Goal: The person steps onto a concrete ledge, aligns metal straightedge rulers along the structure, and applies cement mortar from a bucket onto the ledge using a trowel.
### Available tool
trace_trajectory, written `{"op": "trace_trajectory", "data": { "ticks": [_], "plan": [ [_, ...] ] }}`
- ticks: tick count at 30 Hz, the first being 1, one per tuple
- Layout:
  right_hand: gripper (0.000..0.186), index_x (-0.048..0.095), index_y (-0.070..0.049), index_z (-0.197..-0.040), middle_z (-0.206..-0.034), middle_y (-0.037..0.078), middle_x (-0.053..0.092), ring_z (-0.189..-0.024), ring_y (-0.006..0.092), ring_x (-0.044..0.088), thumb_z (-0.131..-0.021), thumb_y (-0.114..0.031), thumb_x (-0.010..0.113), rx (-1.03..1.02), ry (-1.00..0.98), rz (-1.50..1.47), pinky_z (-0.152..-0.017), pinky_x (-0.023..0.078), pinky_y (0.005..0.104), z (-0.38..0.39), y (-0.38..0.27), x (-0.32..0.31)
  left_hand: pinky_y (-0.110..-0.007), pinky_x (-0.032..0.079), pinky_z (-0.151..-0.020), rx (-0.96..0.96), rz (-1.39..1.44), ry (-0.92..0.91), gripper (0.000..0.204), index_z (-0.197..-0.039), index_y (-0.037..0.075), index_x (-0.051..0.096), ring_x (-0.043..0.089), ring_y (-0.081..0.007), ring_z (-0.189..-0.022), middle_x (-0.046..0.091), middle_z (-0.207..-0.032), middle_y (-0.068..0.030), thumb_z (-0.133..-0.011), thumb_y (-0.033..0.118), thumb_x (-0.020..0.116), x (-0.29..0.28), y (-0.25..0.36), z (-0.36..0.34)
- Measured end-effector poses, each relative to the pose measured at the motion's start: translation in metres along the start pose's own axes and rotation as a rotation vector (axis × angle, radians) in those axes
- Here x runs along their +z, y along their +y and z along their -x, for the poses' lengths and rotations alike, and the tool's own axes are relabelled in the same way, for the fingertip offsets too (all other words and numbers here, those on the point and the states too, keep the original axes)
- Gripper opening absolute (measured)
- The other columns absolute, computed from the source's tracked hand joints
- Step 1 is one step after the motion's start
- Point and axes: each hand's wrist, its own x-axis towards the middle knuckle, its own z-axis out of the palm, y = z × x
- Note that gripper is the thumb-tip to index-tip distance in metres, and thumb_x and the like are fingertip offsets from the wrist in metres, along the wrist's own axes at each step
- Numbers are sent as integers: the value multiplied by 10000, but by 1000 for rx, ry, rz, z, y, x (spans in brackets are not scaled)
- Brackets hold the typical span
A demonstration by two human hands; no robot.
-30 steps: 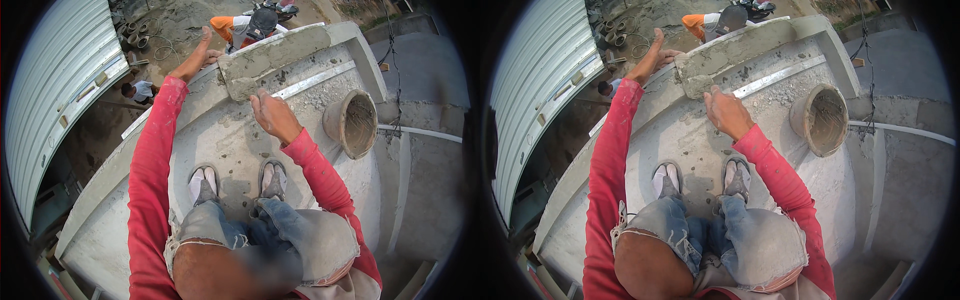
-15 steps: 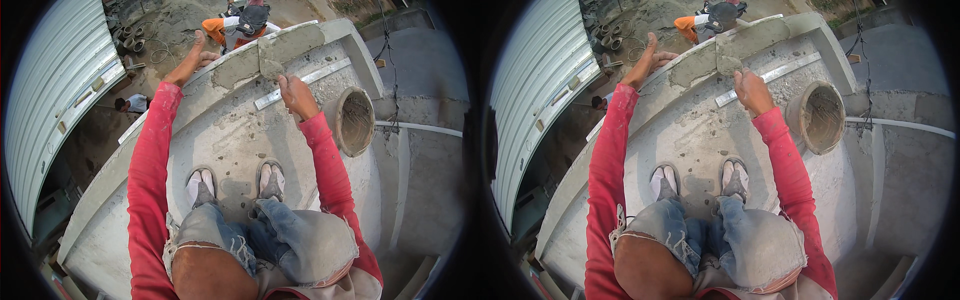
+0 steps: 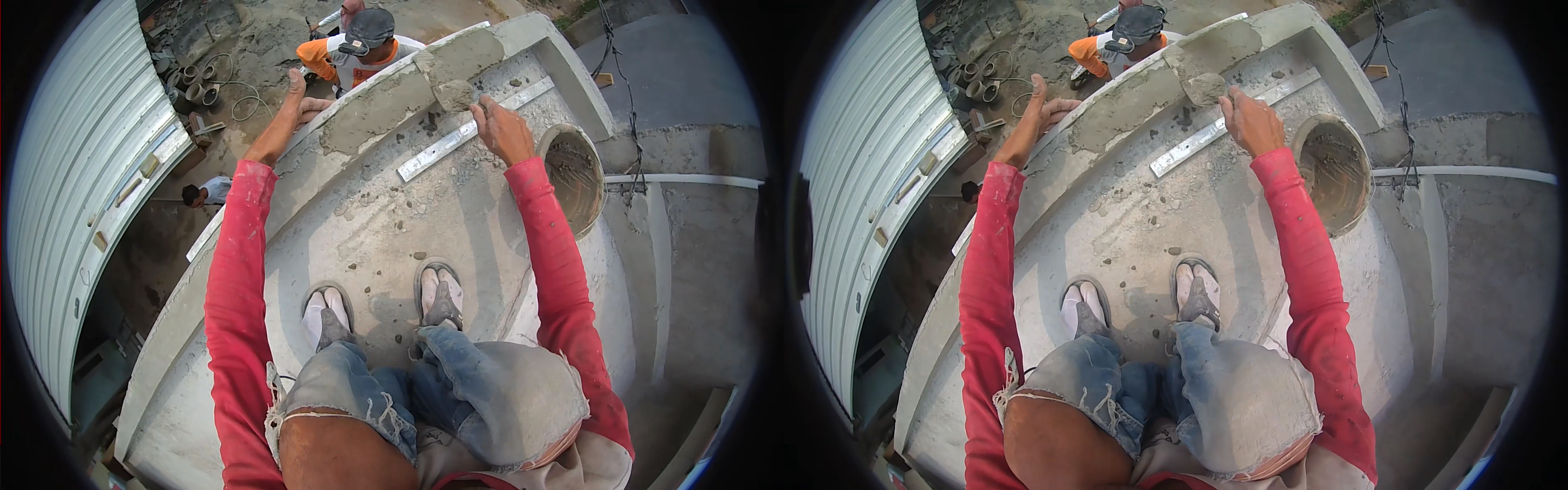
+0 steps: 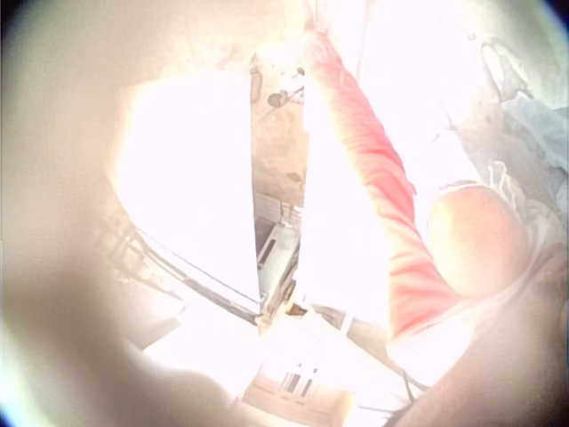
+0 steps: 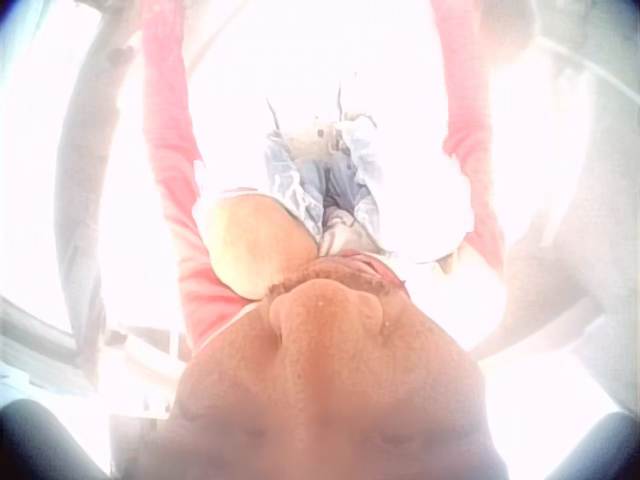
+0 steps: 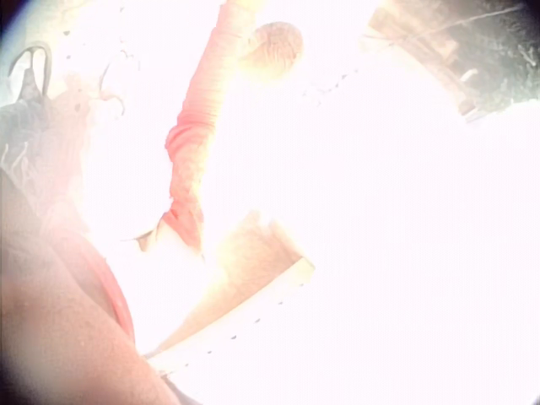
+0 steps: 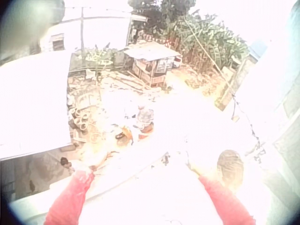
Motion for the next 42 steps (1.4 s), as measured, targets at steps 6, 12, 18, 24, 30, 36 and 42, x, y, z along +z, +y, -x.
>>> {"op": "trace_trajectory", "data": {
  "ticks": [6, 12, 18, 24, 30, 36, 42],
  "plan": [
    [405, 599, 12, -1033, -930, 335, 665, -921, 534, 629, -1039, -375, 482, 201, -286, -318, -805, 481, 591, 2, -29, -9, -379, 222, -1219, 9, 2, -37, 1283, -1443, -3, 537, 469, -304, -1390, 522, -1469, -205, -767, 994, 94, -6, -10, -4],
    [325, 580, 3, -1085, -768, 315, 650, -769, 532, 640, -1029, -311, 521, 64, -313, -435, -719, 504, 610, 92, -140, -19, -375, 247, -1206, 22, -15, -7, 1271, -1430, -5, 549, 500, -293, -1359, 553, -1442, -196, -778, 988, 98, -1, -6, -6],
    [315, 556, 28, -1034, -690, 300, 626, -700, 530, 627, -1034, -284, 519, 38, -274, -589, -660, 511, 595, 81, -146, -22, -358, 268, -1194, 34, -22, 48, 1270, -1431, -18, 540, 516, -282, -1343, 572, -1421, -191, -784, 985, 109, -8, -17, -9],
    [301, 542, 37, -1045, -689, 294, 630, -682, 524, 627, -1034, -263, 526, 75, -330, -470, -628, 509, 589, 109, -151, 0, -323, 299, -1172, 78, -42, 30, 1278, -1426, -19, 544, 527, -255, -1332, 589, -1394, -185, -776, 991, 106, -4, -19, -17],
    [305, 552, 43, -1039, -713, 305, 620, -727, 536, 614, -1034, -260, 521, 206, -622, -610, -688, 480, 583, 143, -143, -68, -361, 267, -1191, 38, -22, -6, 1233, -1392, -15, 571, 519, -275, -1338, 591, -1386, -196, -812, 963, 96, -8, -14, -4],
    [344, 542, 41, -1021, -782, 327, 603, -831, 544, 595, -1052, -298, 493, 338, -236, -730, -737, 454, 556, 118, -122, -21, -362, 248, -1200, 48, -66, 1, 1270, -1410, -5, 560, 502, -291, -1356, 574, -1405, -209, -775, 989, 90, 0, -9, -6],
    [369, 541, 35, -981, -747, 285, 606, -761, 492, 619, -1063, -314, 456, 392, -156, -863, -704, 480, 532, 72, -100, 6, -381, 220, -1213, 10, -45, 5, 1269, -1433, 0, 542, 459, -305, -1398, 539, -1446, -210, -780, 985, 80, -3, -17, -8]
  ]
}}
